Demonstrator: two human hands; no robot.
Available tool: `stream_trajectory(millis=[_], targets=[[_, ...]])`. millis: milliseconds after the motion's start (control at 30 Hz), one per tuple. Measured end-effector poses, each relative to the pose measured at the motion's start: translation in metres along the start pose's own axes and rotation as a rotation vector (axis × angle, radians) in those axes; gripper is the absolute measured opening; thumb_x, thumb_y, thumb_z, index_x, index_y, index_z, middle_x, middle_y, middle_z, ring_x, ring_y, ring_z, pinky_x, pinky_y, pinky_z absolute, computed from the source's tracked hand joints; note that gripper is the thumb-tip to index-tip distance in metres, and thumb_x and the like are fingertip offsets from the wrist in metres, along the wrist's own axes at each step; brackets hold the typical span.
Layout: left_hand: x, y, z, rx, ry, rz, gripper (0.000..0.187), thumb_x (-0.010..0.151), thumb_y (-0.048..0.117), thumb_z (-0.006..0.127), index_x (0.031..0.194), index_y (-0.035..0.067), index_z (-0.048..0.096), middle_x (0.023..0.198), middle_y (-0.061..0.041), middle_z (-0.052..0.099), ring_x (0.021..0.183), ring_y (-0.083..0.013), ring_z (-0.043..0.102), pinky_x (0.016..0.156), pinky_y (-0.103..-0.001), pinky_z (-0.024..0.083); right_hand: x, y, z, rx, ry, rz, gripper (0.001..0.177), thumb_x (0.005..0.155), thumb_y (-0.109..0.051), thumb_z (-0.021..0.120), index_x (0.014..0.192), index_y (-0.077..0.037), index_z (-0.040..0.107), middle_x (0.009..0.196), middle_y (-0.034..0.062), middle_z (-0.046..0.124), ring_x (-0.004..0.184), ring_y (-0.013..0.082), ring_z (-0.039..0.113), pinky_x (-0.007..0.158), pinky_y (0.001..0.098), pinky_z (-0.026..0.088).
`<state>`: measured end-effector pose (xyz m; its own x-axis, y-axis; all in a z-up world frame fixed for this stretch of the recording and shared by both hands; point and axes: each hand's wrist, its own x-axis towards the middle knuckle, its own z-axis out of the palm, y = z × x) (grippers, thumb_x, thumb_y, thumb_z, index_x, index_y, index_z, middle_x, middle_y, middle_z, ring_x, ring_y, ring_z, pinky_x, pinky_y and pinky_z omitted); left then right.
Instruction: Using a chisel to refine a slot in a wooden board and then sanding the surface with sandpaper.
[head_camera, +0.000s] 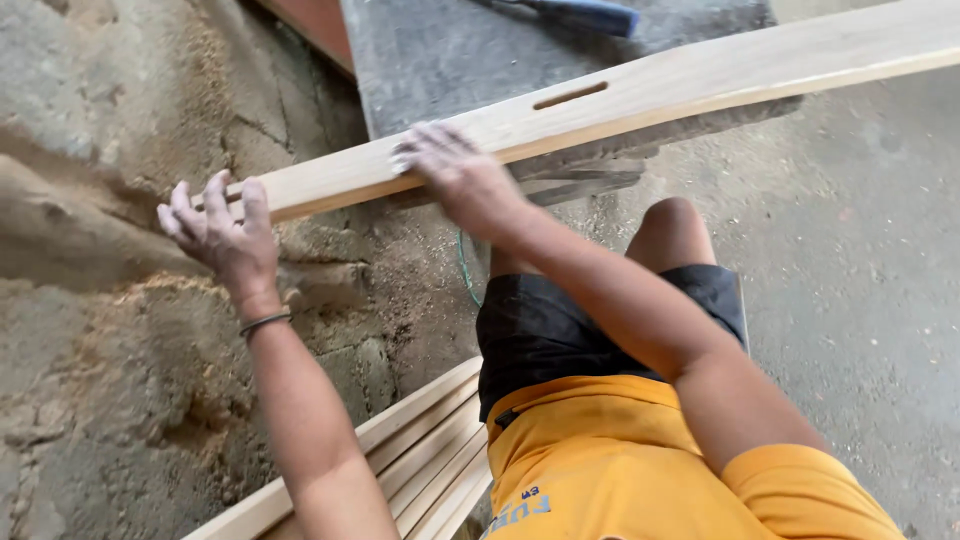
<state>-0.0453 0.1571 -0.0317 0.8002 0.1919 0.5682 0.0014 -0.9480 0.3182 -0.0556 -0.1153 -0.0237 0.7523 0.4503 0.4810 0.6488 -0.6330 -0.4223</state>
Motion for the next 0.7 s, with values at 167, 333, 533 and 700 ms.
stream_trajectory(millis=[167,333,533,700], targets=[[0.0,0.002,0.003,-0.007,0.128,0.05,0.021,0.081,0.032,0.058,0.087,0.013,0.065,0.108,-0.015,0.044,0.104,-0.0382,0.027,0.086,-0.051,0.024,-0.061,0.055,-0.084,-0.093,0.231,0.032,0.025,0.075,0.013,0.047,0.094,0.0,0.056,0.108,0.0162,0.054,0.104,0.0305,0.048,0.092,0.0387,0.035],[0.0,0.005,0.001,0.007,0.094,-0.043,0.027,0.081,0.041,0.056,0.087,0.015,0.063,0.11,-0.014,0.042,0.105,-0.0353,0.025,0.085,-0.051,0.024,-0.078,0.076,-0.081,-0.331,0.335,0.181,0.016,0.087,0.007,0.05,0.1,0.009,0.058,0.111,0.0236,0.056,0.107,0.0355,0.05,0.095,0.0383,0.029],[0.001,-0.004,0.005,0.002,0.125,0.015,0.032,0.082,0.043,0.055,0.092,0.014,0.064,0.11,-0.015,0.041,0.105,-0.0366,0.026,0.089,-0.049,0.023,0.003,0.0,0.018,-0.157,0.229,-0.081,0.029,0.07,0.011,0.049,0.095,-0.001,0.057,0.108,0.0186,0.054,0.103,0.033,0.049,0.095,0.0387,0.036],[0.001,-0.012,-0.001,-0.002,0.004,-0.038,0.038,0.082,0.043,0.052,0.107,0.016,0.06,0.12,-0.018,0.035,0.109,-0.0348,0.028,0.092,-0.046,0.022,0.008,-0.016,-0.015,0.003,0.065,-0.126,0.038,0.067,0.01,0.056,0.103,0.0,0.054,0.11,0.0145,0.055,0.107,0.0285,0.047,0.098,0.0371,0.03]])
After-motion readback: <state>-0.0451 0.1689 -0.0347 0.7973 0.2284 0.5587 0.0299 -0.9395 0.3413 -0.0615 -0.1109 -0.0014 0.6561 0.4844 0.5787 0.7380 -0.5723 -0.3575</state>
